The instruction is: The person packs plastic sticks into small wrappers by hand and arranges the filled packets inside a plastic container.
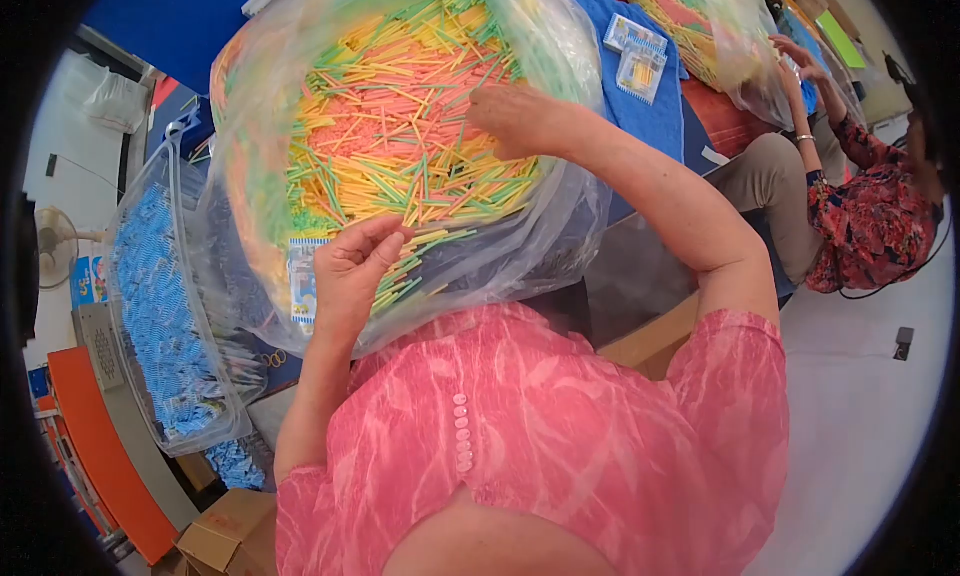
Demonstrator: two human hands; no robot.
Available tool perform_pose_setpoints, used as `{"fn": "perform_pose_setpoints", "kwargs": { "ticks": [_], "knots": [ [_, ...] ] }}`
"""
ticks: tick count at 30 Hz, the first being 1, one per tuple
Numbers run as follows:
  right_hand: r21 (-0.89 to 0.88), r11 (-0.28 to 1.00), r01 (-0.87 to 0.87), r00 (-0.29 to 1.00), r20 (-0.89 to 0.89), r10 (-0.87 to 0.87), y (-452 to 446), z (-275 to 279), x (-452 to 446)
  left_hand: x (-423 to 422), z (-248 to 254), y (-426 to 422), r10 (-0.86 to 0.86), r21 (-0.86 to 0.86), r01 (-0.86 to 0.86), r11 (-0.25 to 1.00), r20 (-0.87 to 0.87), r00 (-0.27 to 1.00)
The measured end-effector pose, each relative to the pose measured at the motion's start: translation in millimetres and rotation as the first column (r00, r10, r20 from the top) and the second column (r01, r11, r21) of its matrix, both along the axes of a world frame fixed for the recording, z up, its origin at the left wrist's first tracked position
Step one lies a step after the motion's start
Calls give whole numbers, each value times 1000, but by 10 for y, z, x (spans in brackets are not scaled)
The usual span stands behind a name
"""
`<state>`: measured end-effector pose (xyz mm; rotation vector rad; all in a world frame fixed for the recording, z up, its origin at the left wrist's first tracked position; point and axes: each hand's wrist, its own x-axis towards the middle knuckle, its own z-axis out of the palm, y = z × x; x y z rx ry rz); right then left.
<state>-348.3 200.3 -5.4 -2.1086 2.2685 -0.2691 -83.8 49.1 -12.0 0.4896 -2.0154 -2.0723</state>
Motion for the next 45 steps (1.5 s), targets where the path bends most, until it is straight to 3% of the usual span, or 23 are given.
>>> {"fn": "perform_pose_setpoints", "kwargs": {
  "ticks": [2, 5, 8, 10, 14, 16, 17, 19, 20, 22, 23, 25, 26, 28, 32, 34, 38, 40, 41, 42, 44, 45],
  "knots": [
    [60, 997, 38, 998, 41, -41, -8, 0, 61, 0, -16, 30, 1, 15, -1, 1000, 3, 1000],
    [52, 988, 145, 988, -62, -141, -119, -118, 101, -42, -32, 64, -4, 77, 5, 997, -15, 1000],
    [-14, 994, 111, 981, -156, -112, -182, -196, 129, -87, 16, 108, -18, 9, 18, 1000, 53, 998],
    [93, 994, 55, 956, -293, -26, -214, -191, 153, -134, 65, 126, -41, 8, 41, 999, 29, 999],
    [102, 994, 48, 922, -386, -5, -154, -196, 168, -266, 164, 134, -46, 5, 46, 999, 58, 997],
    [-45, 996, -83, 852, -522, 48, -86, -214, 162, -342, 192, 148, -31, 185, 31, 982, -3, 1000],
    [-51, 995, -83, 849, -527, 44, -72, -206, 141, -380, 191, 150, -31, 179, 32, 983, -7, 999],
    [19, 995, 96, 938, -336, -84, -63, -121, 98, -463, 149, 159, -24, 249, 7, 969, 67, 997],
    [14, 995, 94, 936, -342, -83, -66, -78, 62, -510, 131, 173, -22, 244, 7, 970, 60, 998],
    [68, 953, 297, 954, -60, -293, -79, 3, -13, -618, 95, 221, 19, 356, -61, 933, 119, 993],
    [63, 954, 292, 955, -62, -289, -44, 19, -29, -691, 72, 249, 24, 353, -64, 934, 116, 993],
    [-172, 976, 132, 969, 231, -91, 41, 39, 11, -858, 50, 294, 63, 417, -132, 899, 174, 983],
    [-177, 976, 125, 969, 234, -82, 21, 63, 54, -929, 63, 314, 72, 412, -140, 900, 176, 982],
    [36, 987, 155, 791, 594, -146, -61, 174, 188, -1044, 87, 311, 22, 607, -69, 792, 84, 996],
    [23, 998, 55, 700, 712, -56, -162, 214, 442, -1127, -130, 242, -7, 729, 0, 685, 6, 1000],
    [101, 989, 106, 479, 867, -140, -205, 377, 588, -1106, 45, 357, 139, 641, -84, 763, -35, 990],
    [297, 943, 150, 395, 856, -333, -257, 245, 612, -1000, 2, 339, 119, 588, -38, 808, -100, 988],
    [257, 965, 45, 210, 942, -260, -318, 27, 599, -917, 88, 313, 35, 590, 43, 806, -119, 992],
    [205, 972, 114, 114, 969, -217, -307, 7, 665, -889, 80, 300, 34, 582, 46, 812, -126, 991],
    [198, 974, 112, 118, 970, -211, -299, 64, 764, -855, 22, 296, 121, 532, -48, 845, -103, 987],
    [143, 976, 163, -59, 989, -135, -281, 222, 901, -841, -113, 246, 212, 480, -144, 865, -90, 973],
    [172, 973, 152, 42, 983, -180, -277, 185, 874, -847, -150, 219, 361, 509, -248, 824, -135, 923]
  ]
}}
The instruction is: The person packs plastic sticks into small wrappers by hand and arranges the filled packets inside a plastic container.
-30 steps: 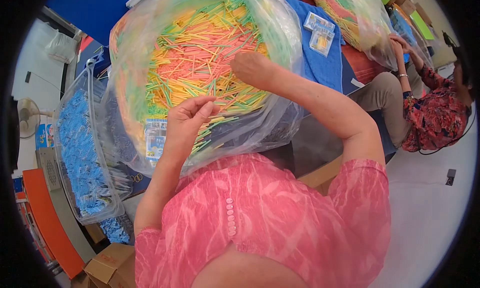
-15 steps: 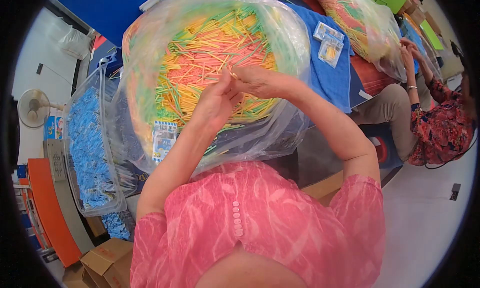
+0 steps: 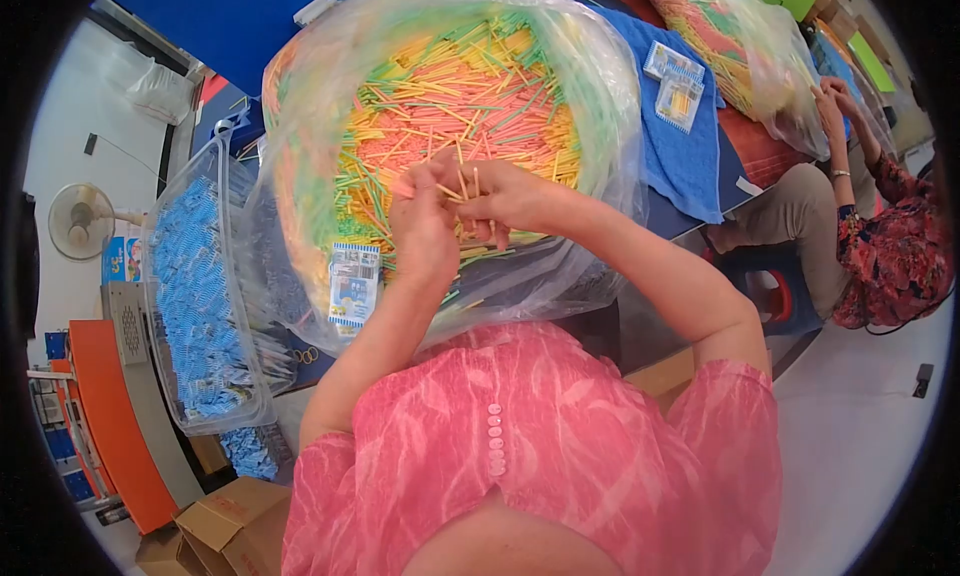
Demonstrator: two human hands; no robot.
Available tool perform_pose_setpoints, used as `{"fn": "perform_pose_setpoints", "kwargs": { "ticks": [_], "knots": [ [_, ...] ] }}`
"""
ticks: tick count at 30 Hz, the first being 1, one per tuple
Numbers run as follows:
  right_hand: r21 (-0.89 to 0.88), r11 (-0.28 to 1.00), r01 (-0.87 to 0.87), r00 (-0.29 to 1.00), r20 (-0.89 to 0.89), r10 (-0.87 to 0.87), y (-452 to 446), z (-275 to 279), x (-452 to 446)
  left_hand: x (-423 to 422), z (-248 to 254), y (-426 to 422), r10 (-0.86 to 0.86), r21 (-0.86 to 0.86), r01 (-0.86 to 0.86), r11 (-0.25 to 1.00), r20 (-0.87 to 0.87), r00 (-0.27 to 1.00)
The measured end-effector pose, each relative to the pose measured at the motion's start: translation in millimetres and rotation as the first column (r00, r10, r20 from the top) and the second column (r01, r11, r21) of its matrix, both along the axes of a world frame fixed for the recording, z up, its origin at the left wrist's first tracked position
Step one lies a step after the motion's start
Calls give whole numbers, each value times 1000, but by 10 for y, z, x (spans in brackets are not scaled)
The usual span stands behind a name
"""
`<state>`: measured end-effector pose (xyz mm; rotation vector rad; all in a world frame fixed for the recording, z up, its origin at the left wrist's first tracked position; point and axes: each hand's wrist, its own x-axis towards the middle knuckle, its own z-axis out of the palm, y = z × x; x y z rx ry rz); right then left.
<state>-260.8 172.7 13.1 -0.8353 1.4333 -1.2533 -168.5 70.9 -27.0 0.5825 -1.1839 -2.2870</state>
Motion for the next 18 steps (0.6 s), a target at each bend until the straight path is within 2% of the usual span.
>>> {"fn": "perform_pose_setpoints", "kwargs": {
  "ticks": [1, 2, 3, 4, 6, 7, 8, 9, 10, 12, 13, 15, 17, 18],
  "knots": [
    [-1, 1000, 3, 1000, -5, -3, 35, -4, -19, -6, -24, -22, 153, 28, -152, 988, -52, 987],
    [54, 997, 46, 995, -88, -41, 72, 15, -26, 28, -41, -47, 151, 30, -149, 988, -57, 987],
    [106, 990, 92, 983, -171, -73, 81, 42, -17, 102, 5, -73, 92, 65, -93, 994, 15, 996],
    [108, 990, 93, 982, -171, -73, 65, -7, -5, 164, 46, -83, 30, 104, -39, 994, 87, 996],
    [-192, 943, 272, 790, -515, -333, 10, -175, 48, 227, 120, 3, -31, 160, 15, 987, 99, 995],
    [-187, 945, 269, 793, -514, -327, -8, -222, 109, 249, 130, 50, -91, 213, 67, 975, 105, 990],
    [-283, 911, 302, 719, -560, -412, -24, -255, 211, 226, 100, 55, -57, 194, 51, 980, 28, 998],
    [-379, 868, 321, 638, -591, -494, -36, -293, 306, 223, 47, 64, -50, 198, 42, 979, 33, 998],
    [-376, 873, 311, 645, -591, -484, -44, -346, 382, 217, -22, 73, -80, 200, 74, 977, 27, 996],
    [-443, 733, 516, 639, -370, -674, -58, -438, 498, 200, -169, 135, -97, 207, 90, 974, 22, 995],
    [-438, 740, 510, 648, -371, -666, -51, -450, 502, 183, -229, 196, -157, 225, 156, 962, -12, 987],
    [-509, 752, 419, 523, -541, -658, 39, -479, 446, 211, -142, 273, -243, 272, 262, 926, -103, 965],
    [-475, 786, 395, 530, -581, -617, 129, -503, 356, 219, -91, 313, -256, 285, 269, 920, -81, 963],
    [-459, 830, 316, 395, -732, -555, 167, -505, 329, 222, -57, 332, -273, 298, 279, 913, -61, 960]
  ]
}}
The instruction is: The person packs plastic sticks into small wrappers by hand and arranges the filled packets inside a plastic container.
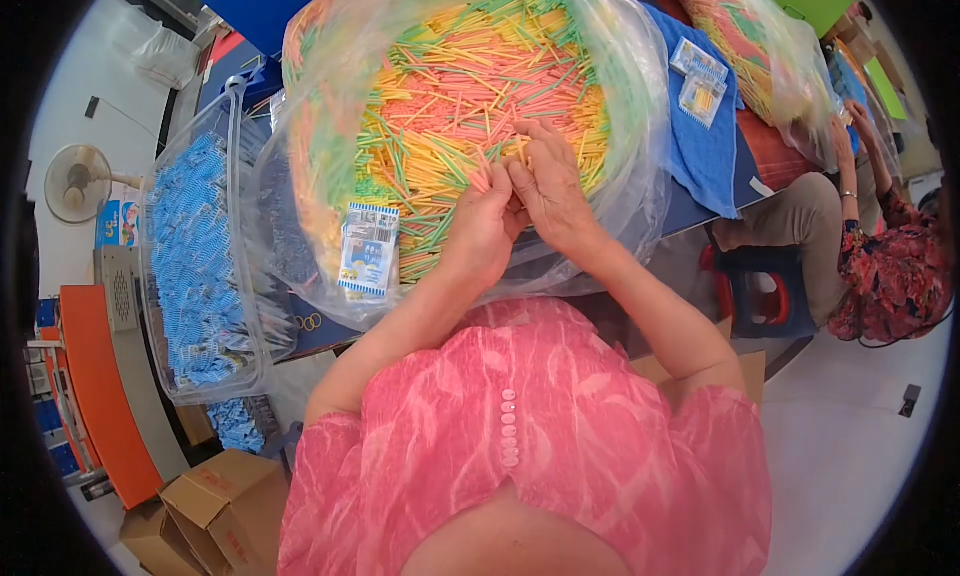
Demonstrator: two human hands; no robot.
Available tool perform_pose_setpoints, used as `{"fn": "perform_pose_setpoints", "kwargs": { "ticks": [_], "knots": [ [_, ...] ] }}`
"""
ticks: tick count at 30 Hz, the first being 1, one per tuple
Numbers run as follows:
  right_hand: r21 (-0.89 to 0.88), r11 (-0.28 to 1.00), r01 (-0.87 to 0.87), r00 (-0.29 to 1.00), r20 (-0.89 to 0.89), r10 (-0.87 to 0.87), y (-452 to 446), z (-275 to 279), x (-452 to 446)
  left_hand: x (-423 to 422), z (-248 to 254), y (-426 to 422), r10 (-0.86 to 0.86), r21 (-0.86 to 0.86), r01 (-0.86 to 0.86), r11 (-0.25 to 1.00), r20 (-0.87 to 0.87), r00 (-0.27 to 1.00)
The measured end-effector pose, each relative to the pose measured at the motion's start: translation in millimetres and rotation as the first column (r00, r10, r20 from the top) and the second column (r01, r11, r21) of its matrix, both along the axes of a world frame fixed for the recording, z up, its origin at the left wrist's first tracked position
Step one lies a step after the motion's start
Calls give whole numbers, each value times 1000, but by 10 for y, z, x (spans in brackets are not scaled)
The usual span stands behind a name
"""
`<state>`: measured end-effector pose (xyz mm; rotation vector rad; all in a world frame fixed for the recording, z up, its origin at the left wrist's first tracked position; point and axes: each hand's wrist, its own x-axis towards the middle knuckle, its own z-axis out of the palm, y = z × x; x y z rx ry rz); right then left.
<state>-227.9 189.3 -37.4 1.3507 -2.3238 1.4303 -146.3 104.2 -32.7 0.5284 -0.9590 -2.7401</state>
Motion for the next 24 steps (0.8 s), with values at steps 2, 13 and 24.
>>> {"fn": "perform_pose_setpoints", "kwargs": {
  "ticks": [2, 13, 24],
  "knots": [
    [107, 994, 35, 982, -189, -15, 11, 3, -73, 6, 84, -32, -42, 2, 42, 999, -6, 999],
    [518, 747, -417, 908, 214, 359, 259, 388, -668, 120, 293, -561, -101, -176, 104, 979, 27, 995],
    [645, 731, -222, 911, -129, 391, 240, 134, -600, 237, 80, -543, -131, -97, 154, 983, 208, 969]
  ]
}}
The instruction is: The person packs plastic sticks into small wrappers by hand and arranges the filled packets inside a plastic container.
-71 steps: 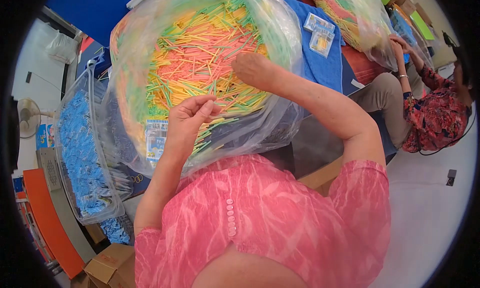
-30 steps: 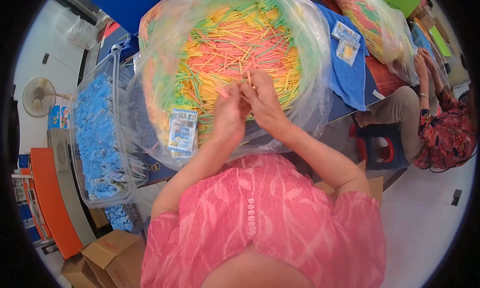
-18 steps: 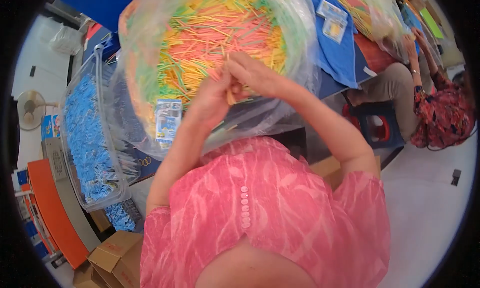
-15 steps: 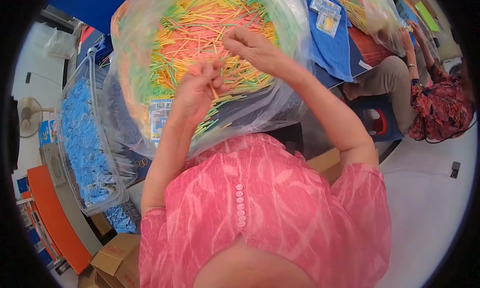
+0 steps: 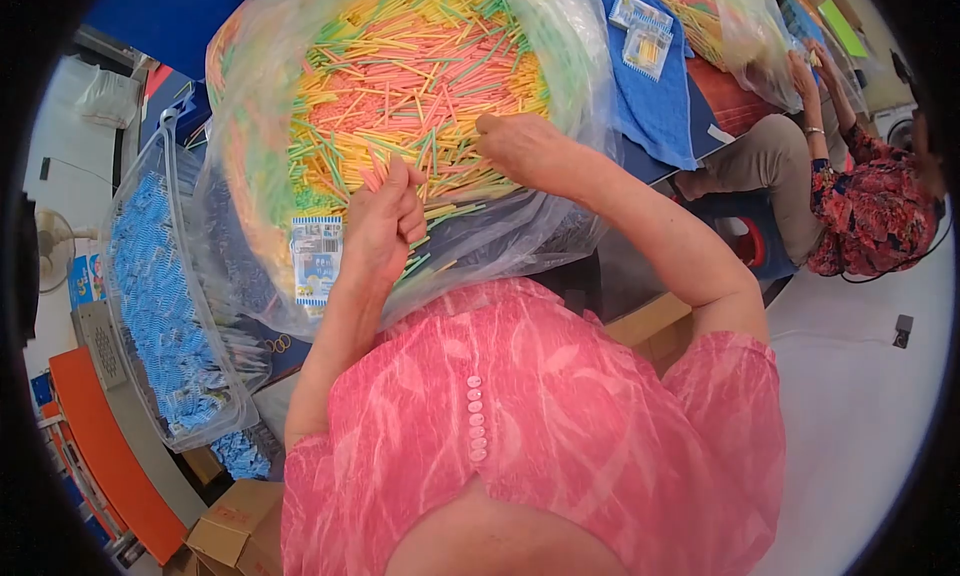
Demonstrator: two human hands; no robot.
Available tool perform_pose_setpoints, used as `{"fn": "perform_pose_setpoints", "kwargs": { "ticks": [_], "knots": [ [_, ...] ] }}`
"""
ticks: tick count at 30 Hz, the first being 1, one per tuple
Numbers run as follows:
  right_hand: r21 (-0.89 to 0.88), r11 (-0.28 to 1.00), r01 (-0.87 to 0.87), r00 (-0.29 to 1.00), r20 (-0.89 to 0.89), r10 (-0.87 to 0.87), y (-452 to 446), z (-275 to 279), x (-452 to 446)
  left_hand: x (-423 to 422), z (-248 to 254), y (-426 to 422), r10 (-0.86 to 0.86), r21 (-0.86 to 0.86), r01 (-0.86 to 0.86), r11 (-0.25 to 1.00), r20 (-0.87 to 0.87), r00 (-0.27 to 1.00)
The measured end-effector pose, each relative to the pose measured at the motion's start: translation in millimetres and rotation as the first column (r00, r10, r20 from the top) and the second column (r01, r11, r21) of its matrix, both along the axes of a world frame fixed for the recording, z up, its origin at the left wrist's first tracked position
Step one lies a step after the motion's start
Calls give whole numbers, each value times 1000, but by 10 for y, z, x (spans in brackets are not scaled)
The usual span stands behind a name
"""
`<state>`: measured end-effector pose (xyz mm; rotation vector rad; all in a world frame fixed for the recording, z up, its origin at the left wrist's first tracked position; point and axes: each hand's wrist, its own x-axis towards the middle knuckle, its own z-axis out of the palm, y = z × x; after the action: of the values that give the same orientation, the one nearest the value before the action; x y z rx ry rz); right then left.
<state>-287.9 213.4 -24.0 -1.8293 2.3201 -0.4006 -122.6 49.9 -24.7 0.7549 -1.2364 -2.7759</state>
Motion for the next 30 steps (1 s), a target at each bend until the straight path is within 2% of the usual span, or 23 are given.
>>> {"fn": "perform_pose_setpoints", "kwargs": {
  "ticks": [1, 3, 4, 6, 7, 8, 9, 10, 11, 12, 13, 14, 15, 16, 17, 20, 22, 23, 24, 25, 26, 28, 30],
  "knots": [
    [1, 1000, -3, 1000, -5, 3, 12, 17, -52, -12, -16, 20, 3, 1, -3, 1000, -5, 1000],
    [-190, 982, 7, 998, 56, 4, 15, 86, -158, -63, -32, 110, 128, -127, -126, 984, 4, 992],
    [-187, 982, 3, 999, 53, 7, 6, 137, -175, -90, -27, 145, 131, -124, -130, 984, 1, 991],
    [-162, 954, 253, 928, 318, -192, -43, 277, -188, -145, -9, 196, 178, -119, -181, 976, -33, 983],
    [-164, 955, 247, 930, 317, -187, -81, 335, -159, -177, -20, 229, 183, -120, -186, 975, -35, 982],
    [-43, 944, 328, 763, 602, -237, -118, 392, -91, -211, -50, 263, 174, -146, -182, 972, -63, 983],
    [94, 926, 365, 510, 812, -284, -155, 428, -17, -240, -80, 269, 162, -173, -176, 969, -95, 982],
    [79, 931, 357, 487, 835, -257, -203, 399, 68, -250, -124, 259, 161, -179, -178, 968, -105, 981],
    [60, 935, 350, 466, 855, -229, -254, 354, 148, -252, -175, 251, 42, -112, -58, 992, -135, 990],
    [92, 933, 348, 494, 827, -266, -285, 344, 207, -249, -188, 247, -75, -51, 68, 996, -172, 982],
    [82, 934, 347, 505, 823, -260, -302, 292, 267, -254, -82, 283, -13, -40, 11, 999, -67, 998],
    [-103, 940, 325, 727, 664, -178, -315, 212, 320, -244, -59, 280, -11, -46, 8, 999, -78, 997],
    [-273, 928, 252, 889, 444, -111, -330, 172, 347, -223, -46, 275, -25, -17, 24, 1000, -63, 998],
    [-184, 970, 156, 952, 291, -98, -331, 160, 350, -208, -35, 271, -40, 13, 40, 999, -45, 998],
    [-187, 970, 155, 952, 291, -96, -300, 184, 335, -199, -3, 265, -38, 11, 39, 999, -44, 998],
    [-51, 999, 9, 930, 368, 10, -227, 528, 330, -126, -18, 199, -49, 43, 50, 998, -44, 998],
    [-239, 971, -12, 987, 155, 50, -171, 587, 254, -131, -227, 87, -112, 126, 122, 985, -85, 990],
    [-235, 972, -20, 984, 166, 61, -172, 556, 274, -133, -262, 72, -89, 173, 113, 978, -142, 986],
    [-306, 950, -66, 980, 157, 119, -181, 530, 285, -124, -223, 80, -79, 174, 103, 979, -136, 988],
    [-376, 920, -106, 974, 145, 172, -185, 508, 304, -119, -166, 111, -14, 265, 42, 963, -109, 994],
    [-379, 919, -106, 973, 151, 174, -199, 501, 354, -122, -89, 150, 47, 350, -17, 937, -77, 996],
    [-293, 931, -218, 958, 119, 262, -255, 509, 472, -147, 119, 230, 92, 360, -62, 931, -68, 993],
    [-301, 936, -184, 955, 172, 242, -304, 408, 457, -146, 131, 257, 117, 351, -77, 933, -94, 989]
  ]
}}
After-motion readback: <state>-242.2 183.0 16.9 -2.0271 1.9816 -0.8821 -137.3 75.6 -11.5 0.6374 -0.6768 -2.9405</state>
